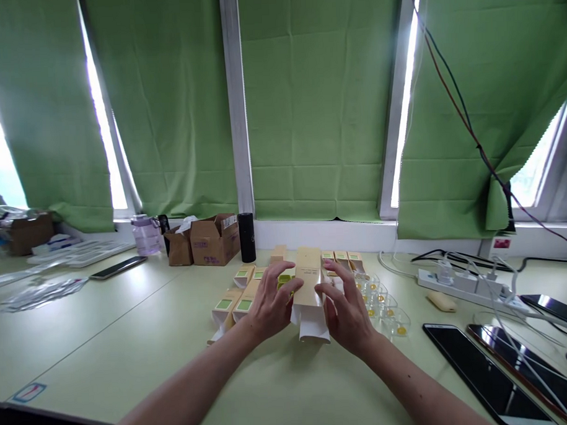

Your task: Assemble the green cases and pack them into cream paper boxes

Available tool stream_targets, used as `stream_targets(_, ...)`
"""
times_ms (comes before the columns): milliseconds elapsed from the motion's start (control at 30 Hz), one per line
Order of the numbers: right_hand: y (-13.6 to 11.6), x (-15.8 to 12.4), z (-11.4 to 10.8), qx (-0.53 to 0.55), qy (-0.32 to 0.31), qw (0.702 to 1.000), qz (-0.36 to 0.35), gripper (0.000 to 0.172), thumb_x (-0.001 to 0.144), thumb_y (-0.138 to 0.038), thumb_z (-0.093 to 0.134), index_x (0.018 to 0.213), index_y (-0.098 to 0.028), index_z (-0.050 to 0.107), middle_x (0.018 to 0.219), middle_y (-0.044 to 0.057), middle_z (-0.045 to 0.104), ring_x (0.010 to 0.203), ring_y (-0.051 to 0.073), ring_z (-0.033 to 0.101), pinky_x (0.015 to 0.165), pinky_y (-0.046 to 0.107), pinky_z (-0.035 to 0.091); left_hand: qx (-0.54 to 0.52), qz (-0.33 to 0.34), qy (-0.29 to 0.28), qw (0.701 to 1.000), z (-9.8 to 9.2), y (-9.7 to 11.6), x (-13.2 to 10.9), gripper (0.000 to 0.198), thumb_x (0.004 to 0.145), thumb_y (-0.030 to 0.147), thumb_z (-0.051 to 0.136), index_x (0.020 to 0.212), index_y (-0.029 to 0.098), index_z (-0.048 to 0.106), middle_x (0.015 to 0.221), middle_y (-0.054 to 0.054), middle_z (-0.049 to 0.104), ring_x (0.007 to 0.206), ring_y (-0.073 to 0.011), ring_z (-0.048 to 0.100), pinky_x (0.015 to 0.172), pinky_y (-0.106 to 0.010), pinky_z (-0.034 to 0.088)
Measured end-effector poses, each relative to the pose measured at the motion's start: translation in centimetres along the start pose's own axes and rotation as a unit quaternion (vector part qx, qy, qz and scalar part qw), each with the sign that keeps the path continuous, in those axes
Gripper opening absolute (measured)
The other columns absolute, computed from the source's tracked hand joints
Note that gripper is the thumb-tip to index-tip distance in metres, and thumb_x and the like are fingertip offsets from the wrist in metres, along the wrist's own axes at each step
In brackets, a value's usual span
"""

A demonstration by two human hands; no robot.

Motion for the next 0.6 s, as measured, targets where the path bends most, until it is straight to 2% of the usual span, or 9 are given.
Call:
stream_targets(100, 0.1, -0.3, 0.3, -0.007, -0.004, 1.000, -0.004, 0.046, 0.095, -0.005, 0.056, 0.132, -0.032, 0.056, 0.156, 0.015, 0.045, 0.149, 0.037, 0.049, 0.104, 0.057, 0.060, 0.013, 0.026, 0.011, 1.000, -0.3, -0.1, -0.4, 0.046, 0.091, 0.011, 0.065, 0.130, 0.030, 0.049, 0.138, -0.015, 0.055, 0.127, -0.0314, 0.059, 0.103, -0.054, 0.056)
stream_targets(167, 0.2, -0.4, 0.4, -0.006, -0.008, 1.000, 0.001, 0.050, 0.095, -0.005, 0.055, 0.136, -0.033, 0.053, 0.155, 0.015, 0.046, 0.148, 0.036, 0.050, 0.104, 0.058, 0.059, 0.007, 0.018, 0.010, 1.000, -0.4, -0.4, -0.5, 0.049, 0.090, 0.010, 0.066, 0.130, 0.031, 0.049, 0.139, -0.014, 0.056, 0.128, -0.0317, 0.060, 0.106, -0.056, 0.055)
stream_targets(267, 0.3, -0.4, 0.3, 0.000, -0.002, 1.000, 0.020, 0.052, 0.097, -0.007, 0.052, 0.142, -0.032, 0.049, 0.152, 0.016, 0.049, 0.143, 0.035, 0.054, 0.106, 0.060, 0.057, -0.020, -0.008, -0.005, 1.000, -0.5, -0.7, -0.7, 0.052, 0.088, 0.014, 0.069, 0.132, 0.032, 0.047, 0.144, -0.015, 0.056, 0.136, -0.0346, 0.058, 0.112, -0.062, 0.050)
stream_targets(400, 0.4, -0.5, 0.3, 0.004, 0.003, 0.999, 0.036, 0.051, 0.097, -0.010, 0.054, 0.144, -0.029, 0.047, 0.147, 0.017, 0.052, 0.142, 0.036, 0.053, 0.107, 0.060, 0.055, -0.098, -0.033, -0.009, 0.995, -0.6, -0.7, -0.3, 0.057, 0.087, 0.023, 0.073, 0.135, 0.028, 0.044, 0.149, -0.020, 0.052, 0.142, -0.0384, 0.053, 0.115, -0.065, 0.047)
stream_targets(500, 0.5, -0.5, 0.3, 0.005, -0.002, 0.999, 0.044, 0.052, 0.097, -0.011, 0.055, 0.145, -0.028, 0.045, 0.144, 0.018, 0.053, 0.141, 0.037, 0.053, 0.104, 0.059, 0.056, -0.168, -0.105, -0.007, 0.980, -0.5, -1.1, -0.1, 0.055, 0.087, 0.027, 0.074, 0.135, 0.025, 0.047, 0.139, -0.019, 0.061, 0.134, -0.0362, 0.060, 0.114, -0.061, 0.049)
stream_targets(600, 0.5, -0.4, 0.2, 0.009, -0.002, 0.998, 0.057, 0.052, 0.098, -0.013, 0.055, 0.146, -0.029, 0.045, 0.142, 0.017, 0.054, 0.138, 0.037, 0.055, 0.102, 0.059, 0.057, -0.224, -0.233, -0.028, 0.946, 0.3, -2.3, -0.7, 0.048, 0.090, 0.030, 0.074, 0.133, 0.023, 0.054, 0.130, -0.015, 0.067, 0.124, -0.0331, 0.065, 0.108, -0.054, 0.054)
Point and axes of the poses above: each hand's wrist, its own x-axis towards the middle knuckle, its own z-axis out of the palm, y = z × x, the point moved 4 cm from there along x, towards the middle knuckle
